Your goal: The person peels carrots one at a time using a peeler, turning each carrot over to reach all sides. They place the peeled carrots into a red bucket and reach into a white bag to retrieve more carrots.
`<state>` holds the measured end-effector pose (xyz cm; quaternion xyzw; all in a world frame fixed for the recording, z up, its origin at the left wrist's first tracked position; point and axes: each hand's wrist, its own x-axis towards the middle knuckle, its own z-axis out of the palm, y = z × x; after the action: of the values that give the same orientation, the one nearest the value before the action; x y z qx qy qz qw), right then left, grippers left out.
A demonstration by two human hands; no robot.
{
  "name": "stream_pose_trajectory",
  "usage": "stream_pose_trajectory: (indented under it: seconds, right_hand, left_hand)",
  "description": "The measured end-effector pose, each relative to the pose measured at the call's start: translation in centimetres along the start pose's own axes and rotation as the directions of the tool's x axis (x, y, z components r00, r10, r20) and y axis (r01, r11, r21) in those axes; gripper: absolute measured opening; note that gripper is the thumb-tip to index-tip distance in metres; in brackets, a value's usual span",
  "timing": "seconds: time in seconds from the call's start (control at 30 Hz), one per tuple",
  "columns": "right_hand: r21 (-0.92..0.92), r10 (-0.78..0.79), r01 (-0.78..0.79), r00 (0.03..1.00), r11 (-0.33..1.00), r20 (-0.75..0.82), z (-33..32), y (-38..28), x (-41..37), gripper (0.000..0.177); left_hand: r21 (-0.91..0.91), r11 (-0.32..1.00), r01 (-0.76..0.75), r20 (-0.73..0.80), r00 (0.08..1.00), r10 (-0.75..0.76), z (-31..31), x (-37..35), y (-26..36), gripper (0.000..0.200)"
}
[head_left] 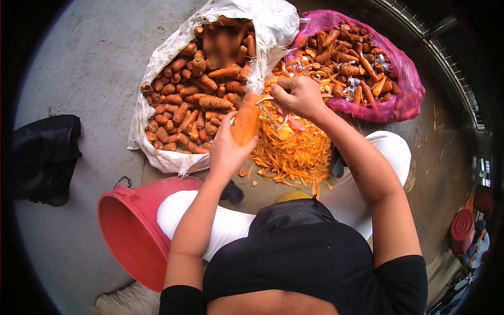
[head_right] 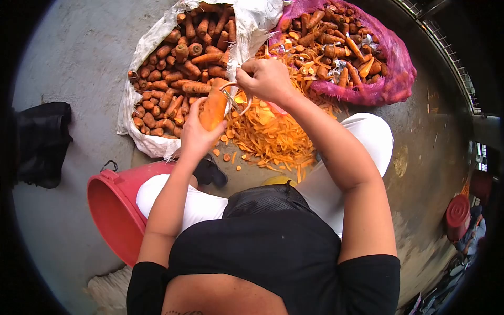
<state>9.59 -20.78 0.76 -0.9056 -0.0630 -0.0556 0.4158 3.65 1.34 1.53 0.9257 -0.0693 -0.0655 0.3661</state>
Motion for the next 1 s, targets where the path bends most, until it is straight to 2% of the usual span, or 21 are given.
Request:
stream_pose_trajectory:
  seconds: [0.03,0.07,0.1,0.13,0.23,0.27,0.37,0.4,0.5,0.53,0.63,0.77,0.87,0.97,1.0]
  right_hand:
    - [0.023,0.006,-0.006,1.0,1.0,-0.003,0.0,0.1,0.1,0.039]
    - [0.047,-0.01,0.011,1.0,0.999,-0.018,-0.1,0.1,0.1,0.038]
    - [0.069,-0.025,0.027,0.999,0.997,-0.034,-0.3,0.0,0.0,0.037]
    - [0.09,-0.039,0.043,0.998,0.995,-0.05,-0.5,0.0,-0.1,0.037]
    - [0.001,-0.202,0.202,0.979,0.979,-0.028,-0.7,-0.4,-0.7,0.033]
    - [-0.032,-0.293,0.292,0.952,0.956,-0.083,-0.3,-0.4,-1.0,0.03]
    - [0.002,-0.37,0.371,0.928,0.929,-0.041,0.1,-1.5,-1.7,0.03]
    - [-0.009,-0.392,0.392,0.919,0.92,-0.038,0.1,-2.0,-1.9,0.03]
    - [-0.035,-0.43,0.43,0.903,0.902,0.005,-0.8,-3.2,-2.2,0.029]
    - [-0.023,-0.453,0.453,0.891,0.891,-0.005,-0.8,-3.4,-2.4,0.027]
    - [-0.048,-0.493,0.492,0.87,0.869,-0.007,-0.9,-3.9,-2.8,0.025]
    - [-0.068,-0.501,0.499,0.865,0.864,-0.013,-0.6,-3.5,-2.9,0.026]
    - [-0.077,-0.519,0.517,0.855,0.853,-0.017,-0.8,-3.3,-2.9,0.026]
    - [-0.011,-0.543,0.543,0.84,0.84,-0.017,-0.8,-3.3,-3.0,0.026]
    - [-0.021,-0.532,0.532,0.846,0.846,0.0,-0.7,-3.3,-3.1,0.025]
  left_hand:
    - [-0.297,0.942,0.154,0.09,0.987,-0.134,0.1,0.5,-0.2,0.063]
    - [-0.548,0.776,0.314,0.215,0.949,-0.231,0.1,1.0,-0.4,0.06]
    - [-0.721,0.519,0.458,0.362,0.889,-0.281,0.2,1.3,-0.4,0.057]
    - [-0.699,0.593,0.399,0.327,0.916,-0.232,0.2,1.1,-0.1,0.046]
    - [-0.801,0.244,0.547,0.501,0.835,-0.228,0.5,1.2,-0.2,0.036]
    - [-0.798,0.236,0.555,0.513,0.83,-0.218,1.0,1.1,-0.4,0.03]
    - [-0.744,-0.109,0.659,0.668,0.737,-0.106,1.9,0.6,0.6,0.032]
    - [-0.749,-0.098,0.655,0.662,0.744,-0.092,2.3,0.3,0.7,0.038]
    - [-0.691,-0.195,0.696,0.712,0.702,-0.021,2.3,0.1,1.1,0.041]
    - [-0.673,-0.19,0.715,0.716,0.694,0.074,1.9,0.2,1.3,0.042]
    - [-0.671,-0.261,0.694,0.728,0.684,-0.051,2.2,0.4,1.9,0.043]
    - [-0.697,-0.161,0.699,0.716,0.688,-0.117,2.2,0.3,2.7,0.044]
    - [-0.693,-0.104,0.713,0.72,0.692,-0.052,2.4,-0.1,1.9,0.042]
    - [-0.693,-0.107,0.713,0.717,0.697,-0.001,2.6,-0.6,1.5,0.042]
    - [-0.708,-0.106,0.698,0.706,0.704,-0.083,2.3,-0.7,2.5,0.041]
